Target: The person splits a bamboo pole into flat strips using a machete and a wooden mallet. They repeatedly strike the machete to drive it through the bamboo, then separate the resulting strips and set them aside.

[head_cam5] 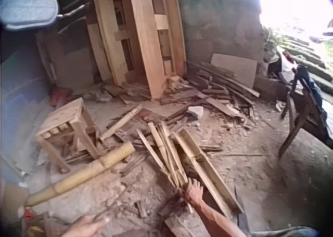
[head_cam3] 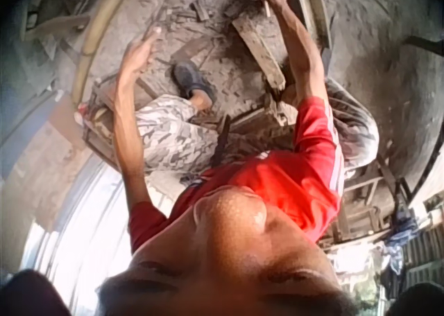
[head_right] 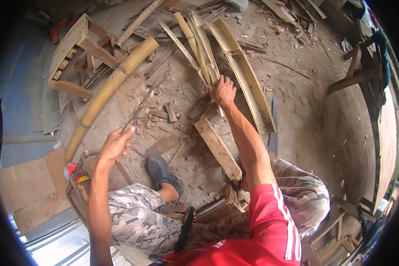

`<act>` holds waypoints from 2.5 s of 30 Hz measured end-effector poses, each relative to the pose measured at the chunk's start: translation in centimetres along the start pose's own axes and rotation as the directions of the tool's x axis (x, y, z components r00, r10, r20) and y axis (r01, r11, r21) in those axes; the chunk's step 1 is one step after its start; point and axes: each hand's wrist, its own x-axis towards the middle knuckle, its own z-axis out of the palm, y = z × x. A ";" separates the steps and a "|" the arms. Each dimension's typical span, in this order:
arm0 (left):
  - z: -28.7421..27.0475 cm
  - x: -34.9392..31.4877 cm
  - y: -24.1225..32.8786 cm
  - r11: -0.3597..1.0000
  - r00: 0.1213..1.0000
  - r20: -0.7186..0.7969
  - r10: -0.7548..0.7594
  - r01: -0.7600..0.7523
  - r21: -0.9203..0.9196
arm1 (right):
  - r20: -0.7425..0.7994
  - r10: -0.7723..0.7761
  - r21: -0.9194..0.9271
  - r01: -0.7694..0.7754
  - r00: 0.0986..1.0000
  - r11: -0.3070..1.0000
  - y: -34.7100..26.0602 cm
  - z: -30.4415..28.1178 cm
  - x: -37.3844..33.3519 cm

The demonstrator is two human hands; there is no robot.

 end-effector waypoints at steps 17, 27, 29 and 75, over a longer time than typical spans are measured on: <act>1.7 3.1 -7.2 0.950 0.996 -0.094 -0.005 0.034 0.311 | 0.053 0.357 0.000 -0.358 0.933 0.934 13.6 -6.4 -5.0; 17.2 5.4 -18.1 0.956 0.931 -0.364 -0.009 0.114 0.269 | -0.026 0.333 0.034 -0.332 0.943 0.943 5.2 -11.6 -11.7; 20.4 5.1 -19.3 0.976 0.953 -0.291 -0.087 0.140 0.167 | -0.008 0.331 0.063 -0.330 0.944 0.942 3.6 -12.2 -14.2; -10.9 -3.0 -8.0 0.974 0.648 -0.730 0.217 -0.195 0.117 | 0.065 -0.636 0.560 0.499 0.769 0.661 -13.2 3.2 -31.3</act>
